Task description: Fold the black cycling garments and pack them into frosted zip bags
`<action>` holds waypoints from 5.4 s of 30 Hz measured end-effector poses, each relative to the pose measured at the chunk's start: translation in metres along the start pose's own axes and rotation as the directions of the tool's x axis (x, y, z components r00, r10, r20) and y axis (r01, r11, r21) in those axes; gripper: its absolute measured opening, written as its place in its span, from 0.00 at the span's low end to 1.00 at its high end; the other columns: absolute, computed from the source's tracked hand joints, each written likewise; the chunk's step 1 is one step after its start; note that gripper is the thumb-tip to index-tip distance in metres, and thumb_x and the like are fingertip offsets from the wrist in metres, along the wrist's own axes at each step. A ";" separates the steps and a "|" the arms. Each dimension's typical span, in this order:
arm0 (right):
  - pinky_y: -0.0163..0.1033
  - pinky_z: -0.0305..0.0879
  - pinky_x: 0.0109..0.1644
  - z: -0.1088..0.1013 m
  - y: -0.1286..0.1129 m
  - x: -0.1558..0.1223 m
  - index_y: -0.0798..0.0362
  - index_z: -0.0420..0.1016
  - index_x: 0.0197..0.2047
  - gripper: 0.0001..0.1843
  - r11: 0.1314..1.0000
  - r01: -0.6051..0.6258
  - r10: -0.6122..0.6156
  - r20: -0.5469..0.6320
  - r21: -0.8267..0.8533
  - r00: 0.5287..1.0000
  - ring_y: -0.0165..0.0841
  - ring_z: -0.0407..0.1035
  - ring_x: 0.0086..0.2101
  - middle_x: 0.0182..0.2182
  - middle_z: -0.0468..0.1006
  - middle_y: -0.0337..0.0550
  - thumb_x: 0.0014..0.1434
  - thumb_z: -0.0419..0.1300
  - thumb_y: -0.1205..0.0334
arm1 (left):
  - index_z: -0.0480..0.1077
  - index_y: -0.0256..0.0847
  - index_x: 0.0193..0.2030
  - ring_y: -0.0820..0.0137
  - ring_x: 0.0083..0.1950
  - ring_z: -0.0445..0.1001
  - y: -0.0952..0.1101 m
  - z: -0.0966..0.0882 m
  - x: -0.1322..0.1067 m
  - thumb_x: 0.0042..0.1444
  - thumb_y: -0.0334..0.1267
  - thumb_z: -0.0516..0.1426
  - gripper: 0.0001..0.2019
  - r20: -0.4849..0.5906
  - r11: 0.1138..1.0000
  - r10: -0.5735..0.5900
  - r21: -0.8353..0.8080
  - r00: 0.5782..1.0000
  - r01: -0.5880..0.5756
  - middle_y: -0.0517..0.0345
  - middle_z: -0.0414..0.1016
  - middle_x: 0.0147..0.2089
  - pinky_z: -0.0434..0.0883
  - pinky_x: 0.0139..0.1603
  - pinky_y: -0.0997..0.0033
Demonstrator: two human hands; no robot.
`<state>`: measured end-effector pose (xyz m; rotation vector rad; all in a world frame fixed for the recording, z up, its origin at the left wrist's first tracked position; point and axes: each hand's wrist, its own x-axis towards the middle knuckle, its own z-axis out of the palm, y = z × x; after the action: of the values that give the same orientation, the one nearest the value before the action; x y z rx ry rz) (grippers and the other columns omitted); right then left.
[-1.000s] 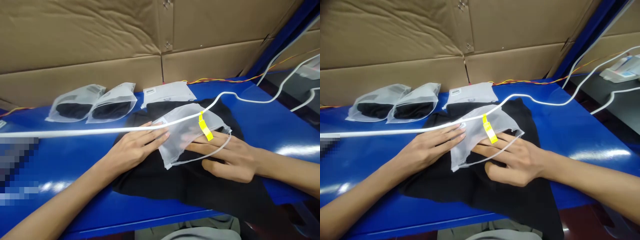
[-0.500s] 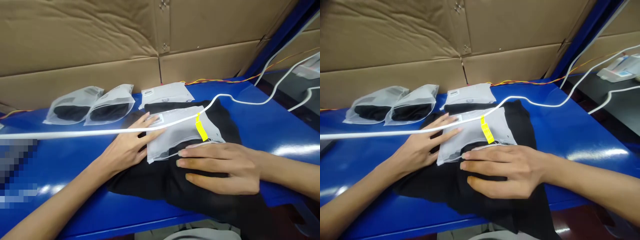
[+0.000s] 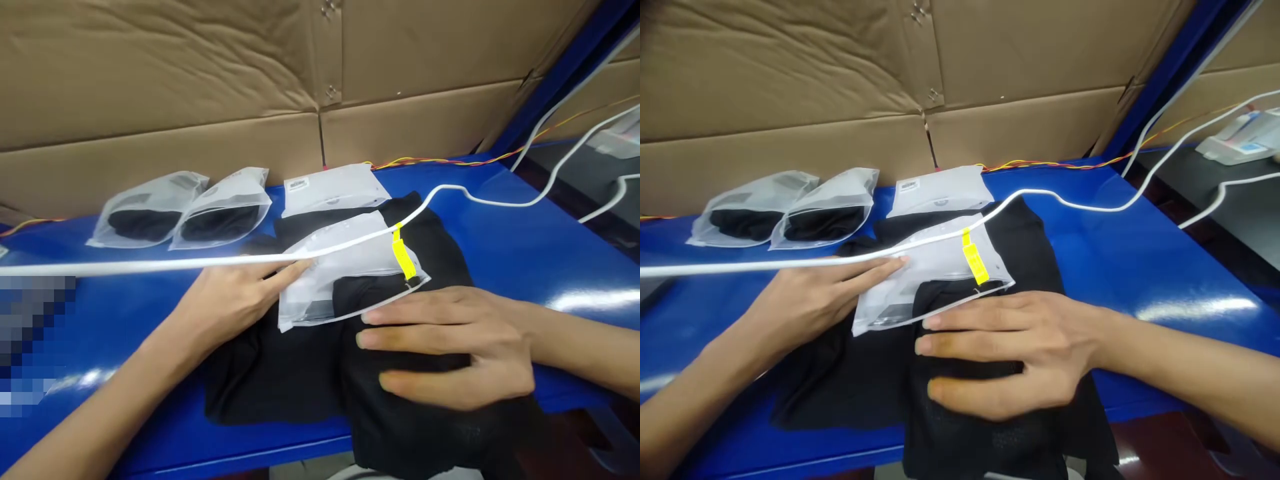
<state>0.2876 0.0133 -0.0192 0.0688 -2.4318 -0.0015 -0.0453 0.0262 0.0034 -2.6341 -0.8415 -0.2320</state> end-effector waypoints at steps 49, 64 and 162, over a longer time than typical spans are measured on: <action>0.55 0.75 0.54 -0.003 0.001 -0.010 0.52 0.75 0.66 0.25 0.987 -0.121 0.133 0.118 -0.104 0.984 0.45 0.72 0.55 0.65 0.77 0.55 0.72 0.48 0.64 | 0.52 0.35 0.81 0.50 0.81 0.57 -0.019 0.036 0.009 0.77 0.50 0.45 0.33 0.121 0.867 -0.381 -0.297 0.916 0.400 0.39 0.53 0.82 0.60 0.80 0.48; 0.78 0.55 0.69 -0.001 -0.003 -0.016 0.52 0.66 0.73 0.40 0.881 -0.438 0.465 0.162 -0.177 0.871 0.64 0.55 0.71 0.74 0.62 0.58 0.56 0.58 0.59 | 0.52 0.45 0.81 0.44 0.84 0.46 0.020 0.009 0.009 0.73 0.54 0.54 0.35 0.183 0.895 0.120 -0.445 0.976 -0.026 0.45 0.50 0.84 0.50 0.81 0.31; 0.42 0.75 0.39 -0.011 0.000 -0.001 0.45 0.81 0.43 0.05 0.537 -0.840 0.830 -0.222 0.074 0.511 0.38 0.78 0.32 0.35 0.84 0.38 0.67 0.67 0.55 | 0.53 0.52 0.81 0.44 0.70 0.73 0.023 -0.003 0.007 0.59 0.65 0.63 0.48 0.487 0.331 -0.267 -0.764 0.831 0.554 0.49 0.74 0.71 0.63 0.76 0.38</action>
<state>0.2953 0.0138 -0.0112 -1.0949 -1.9808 0.3757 -0.0262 0.0112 0.0009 -3.3744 -1.9922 -0.5986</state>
